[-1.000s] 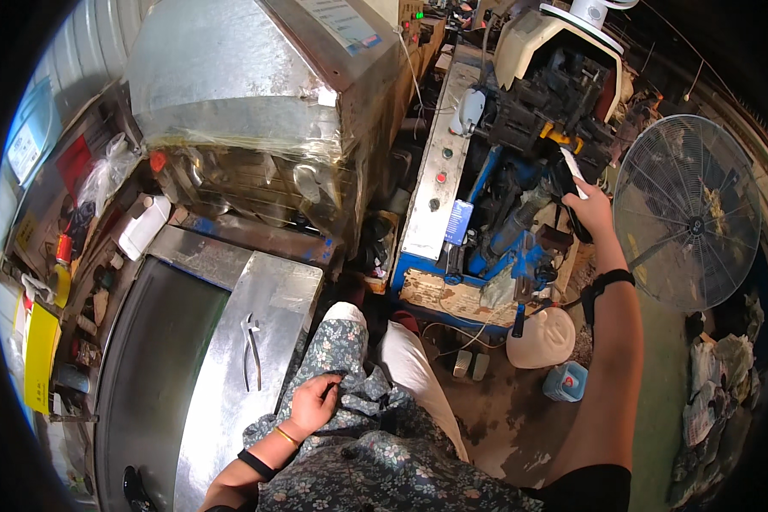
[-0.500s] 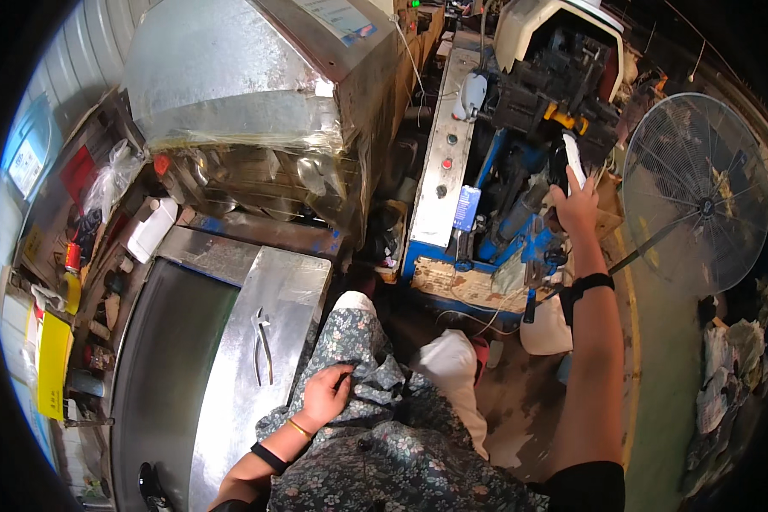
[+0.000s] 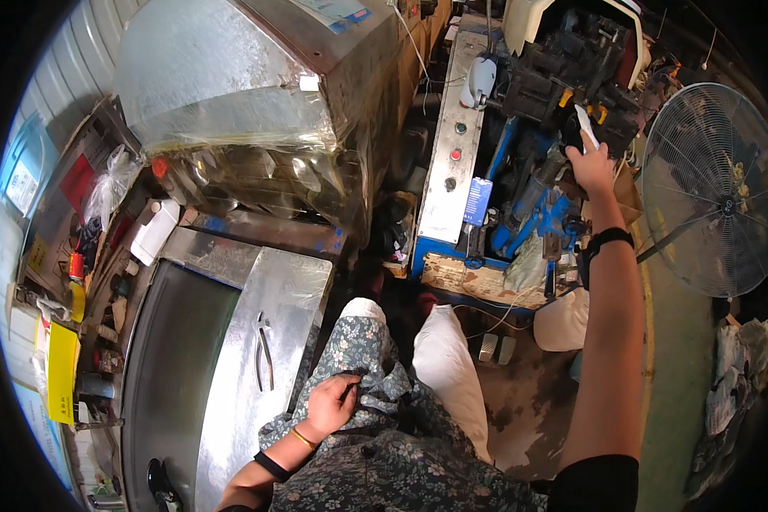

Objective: Operating an industrial machine to assemble and mold shoe components.

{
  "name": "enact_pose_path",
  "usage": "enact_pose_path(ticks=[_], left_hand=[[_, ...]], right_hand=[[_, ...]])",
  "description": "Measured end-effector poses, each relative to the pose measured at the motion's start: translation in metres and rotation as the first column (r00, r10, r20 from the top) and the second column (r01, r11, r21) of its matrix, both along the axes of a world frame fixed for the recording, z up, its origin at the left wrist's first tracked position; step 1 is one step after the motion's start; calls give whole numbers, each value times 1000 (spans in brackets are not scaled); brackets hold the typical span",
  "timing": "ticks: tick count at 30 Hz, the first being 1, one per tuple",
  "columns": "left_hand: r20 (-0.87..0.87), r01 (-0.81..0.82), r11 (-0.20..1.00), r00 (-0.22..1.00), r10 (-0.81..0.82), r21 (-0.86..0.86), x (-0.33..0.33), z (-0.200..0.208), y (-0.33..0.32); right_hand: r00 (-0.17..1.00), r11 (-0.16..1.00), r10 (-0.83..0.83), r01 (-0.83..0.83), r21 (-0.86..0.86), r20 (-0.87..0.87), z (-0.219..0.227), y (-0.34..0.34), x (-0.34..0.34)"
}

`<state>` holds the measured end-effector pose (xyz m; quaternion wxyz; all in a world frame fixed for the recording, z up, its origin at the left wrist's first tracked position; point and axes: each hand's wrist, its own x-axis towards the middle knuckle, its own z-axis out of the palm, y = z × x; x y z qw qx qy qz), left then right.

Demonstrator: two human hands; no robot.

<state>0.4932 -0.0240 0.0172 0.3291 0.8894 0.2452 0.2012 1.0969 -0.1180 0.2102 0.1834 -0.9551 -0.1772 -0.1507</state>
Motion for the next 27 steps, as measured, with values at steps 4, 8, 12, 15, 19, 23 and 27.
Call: enact_pose_path(ticks=[4, 8, 12, 15, 19, 23, 27], left_hand=[[7, -4, 1000, 1000, 4, 17, 4, -2, 4], [-9, -36, 997, 999, 37, 61, 5, -3, 7], [-16, -26, 991, 999, 28, 127, 1, -7, 13], [-9, -55, 987, 998, 57, 152, 0, -10, 16], [20, -76, 987, 997, 74, 139, 4, -11, 17], [49, -105, 982, 994, 98, 157, 0, -12, 15], [29, -99, 982, 995, 96, 162, -3, -13, 14]], right_hand=[[998, 999, -36, 34, -31, -53, 16, 9, 14], [999, 998, -35, 34, -54, -21, 20, 6, 23], [1000, 998, -15, 14, -58, -18, 30, 12, 17], [999, 998, -14, 13, -62, -29, 39, 12, 15], [999, 998, -29, 27, -62, -21, 48, 9, 18], [1000, 999, -4, 4, -34, -13, 45, 6, 18], [999, 1000, -21, 21, -15, -31, 45, 11, 5]])
